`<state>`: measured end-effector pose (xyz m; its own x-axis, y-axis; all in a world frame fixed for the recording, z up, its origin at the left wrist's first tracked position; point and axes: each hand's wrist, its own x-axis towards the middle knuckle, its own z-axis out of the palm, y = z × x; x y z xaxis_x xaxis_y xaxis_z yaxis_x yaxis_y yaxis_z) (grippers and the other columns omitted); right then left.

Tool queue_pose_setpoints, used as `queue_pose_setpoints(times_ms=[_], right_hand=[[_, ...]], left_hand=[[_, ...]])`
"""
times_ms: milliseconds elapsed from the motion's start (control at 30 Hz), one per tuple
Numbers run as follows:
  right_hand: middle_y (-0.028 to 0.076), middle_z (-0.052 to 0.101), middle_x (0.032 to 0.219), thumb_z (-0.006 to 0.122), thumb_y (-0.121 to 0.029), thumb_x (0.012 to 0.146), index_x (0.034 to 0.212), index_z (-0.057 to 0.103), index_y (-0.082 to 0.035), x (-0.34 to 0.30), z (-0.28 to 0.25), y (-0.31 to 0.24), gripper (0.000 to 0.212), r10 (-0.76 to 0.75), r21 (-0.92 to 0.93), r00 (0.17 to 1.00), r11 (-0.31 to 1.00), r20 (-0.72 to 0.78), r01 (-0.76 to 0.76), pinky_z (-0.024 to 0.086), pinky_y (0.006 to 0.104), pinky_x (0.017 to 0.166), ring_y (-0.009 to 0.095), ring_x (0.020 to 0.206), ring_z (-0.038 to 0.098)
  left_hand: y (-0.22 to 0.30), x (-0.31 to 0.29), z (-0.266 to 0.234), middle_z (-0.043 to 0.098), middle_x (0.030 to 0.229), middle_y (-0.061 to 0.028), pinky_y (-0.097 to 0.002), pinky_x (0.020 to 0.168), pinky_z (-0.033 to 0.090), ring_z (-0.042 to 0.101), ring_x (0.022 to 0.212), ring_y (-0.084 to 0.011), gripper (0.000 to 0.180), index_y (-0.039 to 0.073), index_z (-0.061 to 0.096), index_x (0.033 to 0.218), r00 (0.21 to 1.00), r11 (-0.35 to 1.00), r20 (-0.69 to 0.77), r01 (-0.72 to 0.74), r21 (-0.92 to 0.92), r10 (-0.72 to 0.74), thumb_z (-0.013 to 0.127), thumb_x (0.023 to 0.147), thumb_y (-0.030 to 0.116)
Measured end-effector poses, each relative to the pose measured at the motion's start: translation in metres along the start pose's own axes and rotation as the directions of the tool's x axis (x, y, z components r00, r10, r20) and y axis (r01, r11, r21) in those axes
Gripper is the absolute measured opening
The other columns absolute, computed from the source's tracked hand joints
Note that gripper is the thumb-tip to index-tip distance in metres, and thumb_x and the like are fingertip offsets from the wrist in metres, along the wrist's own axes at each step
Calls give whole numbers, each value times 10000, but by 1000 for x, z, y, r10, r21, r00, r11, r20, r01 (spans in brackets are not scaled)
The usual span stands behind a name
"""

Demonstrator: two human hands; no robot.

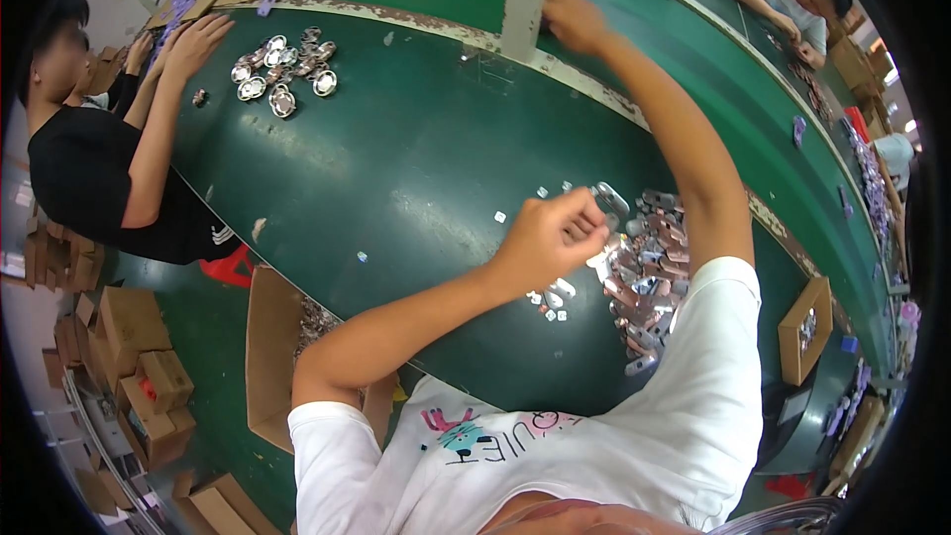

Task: The person assembles small metal components into a plastic housing by hand on a workbench.

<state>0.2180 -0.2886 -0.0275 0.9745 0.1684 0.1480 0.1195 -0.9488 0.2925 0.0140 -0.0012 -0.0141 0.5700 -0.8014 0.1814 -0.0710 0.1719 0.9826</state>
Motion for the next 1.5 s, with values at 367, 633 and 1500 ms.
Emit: queue_pose_setpoints(times_ms=[367,633,1500], right_hand=[[7,590,827,702,-139,850,1164,531,-18,-219,-132,-92,378,680,995,732,-41,-38,90,378,177,513,31,594,483],[66,606,1009,665,-20,852,1230,491,-33,-257,-132,-122,417,595,953,804,-238,-8,186,503,246,702,108,840,586],[58,624,820,768,-146,795,1107,490,1,-259,-112,-148,442,557,981,827,190,-74,-40,453,217,577,61,679,553]], left_hand=[[-3,5,-10,667,852,-62,-213,600,543,616,698,-66,103,-17,573,929,974,944,10,222,-245,-226,628,890,61],[0,8,-7,661,806,-77,-212,588,571,642,710,-94,140,-45,569,961,946,893,19,311,-325,-323,623,890,63],[1,6,-3,676,882,-103,-279,700,587,678,769,-146,171,-14,574,1049,921,849,154,389,-357,-358,549,946,120]])
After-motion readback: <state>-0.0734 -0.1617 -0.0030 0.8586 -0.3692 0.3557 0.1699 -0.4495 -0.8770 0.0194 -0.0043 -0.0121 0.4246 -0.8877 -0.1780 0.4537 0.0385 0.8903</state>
